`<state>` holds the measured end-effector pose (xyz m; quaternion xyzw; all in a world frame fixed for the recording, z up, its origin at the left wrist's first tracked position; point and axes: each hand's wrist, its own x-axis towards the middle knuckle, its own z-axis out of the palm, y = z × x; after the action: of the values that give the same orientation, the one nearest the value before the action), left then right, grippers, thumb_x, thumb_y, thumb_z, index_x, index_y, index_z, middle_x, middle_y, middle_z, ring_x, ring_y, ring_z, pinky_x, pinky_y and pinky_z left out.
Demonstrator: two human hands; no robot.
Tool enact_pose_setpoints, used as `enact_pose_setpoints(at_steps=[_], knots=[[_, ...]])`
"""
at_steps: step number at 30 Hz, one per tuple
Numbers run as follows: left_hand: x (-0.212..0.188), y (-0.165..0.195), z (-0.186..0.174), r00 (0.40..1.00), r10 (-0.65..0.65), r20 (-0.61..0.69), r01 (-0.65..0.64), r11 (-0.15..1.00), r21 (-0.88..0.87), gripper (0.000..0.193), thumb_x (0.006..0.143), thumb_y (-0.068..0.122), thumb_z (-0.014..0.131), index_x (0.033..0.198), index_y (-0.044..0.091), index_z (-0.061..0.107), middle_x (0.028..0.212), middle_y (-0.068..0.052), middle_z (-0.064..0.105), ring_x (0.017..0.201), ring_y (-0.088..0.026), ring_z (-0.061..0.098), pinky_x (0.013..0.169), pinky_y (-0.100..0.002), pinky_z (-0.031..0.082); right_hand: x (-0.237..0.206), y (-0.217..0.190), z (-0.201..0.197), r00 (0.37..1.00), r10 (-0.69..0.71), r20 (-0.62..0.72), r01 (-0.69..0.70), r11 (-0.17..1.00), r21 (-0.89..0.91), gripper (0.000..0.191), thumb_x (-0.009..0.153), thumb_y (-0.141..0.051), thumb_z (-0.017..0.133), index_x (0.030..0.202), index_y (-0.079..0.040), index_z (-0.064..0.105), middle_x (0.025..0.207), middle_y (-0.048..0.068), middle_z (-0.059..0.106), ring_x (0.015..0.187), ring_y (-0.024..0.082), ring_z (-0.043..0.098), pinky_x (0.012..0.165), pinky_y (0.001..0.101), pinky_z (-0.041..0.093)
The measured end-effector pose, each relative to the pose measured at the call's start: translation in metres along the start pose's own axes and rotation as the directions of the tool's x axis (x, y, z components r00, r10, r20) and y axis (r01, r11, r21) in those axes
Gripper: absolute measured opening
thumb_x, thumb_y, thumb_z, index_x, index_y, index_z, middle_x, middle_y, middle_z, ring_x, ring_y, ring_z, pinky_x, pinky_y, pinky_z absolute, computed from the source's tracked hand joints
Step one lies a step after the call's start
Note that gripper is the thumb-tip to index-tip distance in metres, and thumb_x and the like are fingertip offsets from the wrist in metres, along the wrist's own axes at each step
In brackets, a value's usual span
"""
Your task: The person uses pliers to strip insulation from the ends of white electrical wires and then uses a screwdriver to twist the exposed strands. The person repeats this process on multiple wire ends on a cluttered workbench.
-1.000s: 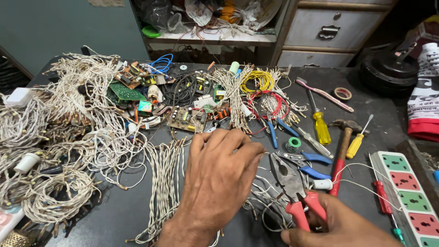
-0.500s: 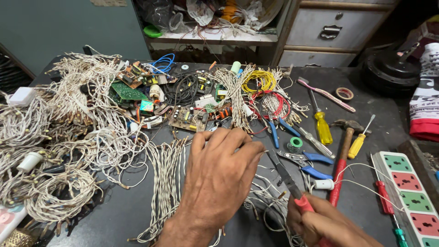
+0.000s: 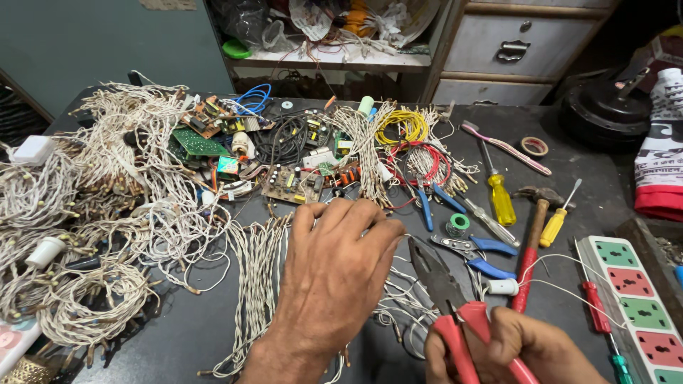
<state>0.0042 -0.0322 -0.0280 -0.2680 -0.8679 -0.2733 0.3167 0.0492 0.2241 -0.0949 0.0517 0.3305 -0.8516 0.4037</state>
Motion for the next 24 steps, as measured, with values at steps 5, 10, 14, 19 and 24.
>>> enact_pose_setpoints(at_steps=[5,10,14,19,24], knots=[[0.0,-0.001,-0.003,1.0,-0.005,-0.011,0.005,1.0,-0.01,0.012,0.09,0.017,0.073,0.101,0.012,0.073,0.096,-0.002,0.065,0.099,-0.022,0.063,0.093,-0.045,0.039,-0.005,-0.004,0.004,0.995,0.076,0.062,-0.074,0.997,-0.025,0.034,0.074,-0.016,0.06,0.097,0.009,0.054,0.106,0.031,0.065,0.098,0.037,0.063,0.09,0.04,0.051],[-0.001,-0.001,-0.004,1.0,-0.012,-0.013,0.011,0.999,-0.034,0.013,0.089,0.017,0.073,0.101,0.012,0.073,0.096,-0.001,0.065,0.1,-0.023,0.063,0.093,-0.045,0.038,-0.006,0.001,0.007,0.998,0.055,0.044,-0.054,0.998,-0.023,0.041,0.078,-0.019,0.059,0.108,0.008,0.05,0.108,0.03,0.065,0.1,0.036,0.065,0.091,0.0407,0.051],[-0.003,0.0,-0.003,1.0,0.001,0.014,0.0,0.999,-0.037,0.012,0.089,0.015,0.072,0.101,0.013,0.074,0.096,-0.001,0.065,0.099,-0.022,0.063,0.093,-0.044,0.039,-0.014,-0.001,0.007,0.998,0.054,0.044,-0.052,0.997,-0.056,0.047,0.082,-0.022,0.059,0.116,0.007,0.046,0.109,0.029,0.066,0.102,0.035,0.066,0.091,0.0412,0.052],[-0.002,-0.002,-0.001,1.0,-0.009,-0.006,0.009,0.999,-0.038,0.012,0.09,0.016,0.072,0.101,0.012,0.073,0.096,-0.001,0.065,0.097,-0.022,0.062,0.09,-0.044,0.039,-0.021,-0.009,0.002,0.997,0.058,0.041,-0.053,0.992,-0.112,0.054,0.087,-0.026,0.058,0.126,0.006,0.042,0.111,0.028,0.066,0.104,0.035,0.067,0.092,0.0418,0.052],[-0.001,0.001,-0.001,0.999,-0.042,-0.003,0.042,0.999,-0.03,0.011,0.09,0.016,0.073,0.099,0.012,0.074,0.093,-0.001,0.065,0.093,-0.022,0.061,0.086,-0.043,0.038,-0.03,-0.02,-0.003,0.996,0.076,0.036,-0.065,0.967,-0.247,0.061,0.092,-0.029,0.058,0.137,0.005,0.037,0.113,0.027,0.066,0.106,0.034,0.068,0.093,0.0424,0.053]])
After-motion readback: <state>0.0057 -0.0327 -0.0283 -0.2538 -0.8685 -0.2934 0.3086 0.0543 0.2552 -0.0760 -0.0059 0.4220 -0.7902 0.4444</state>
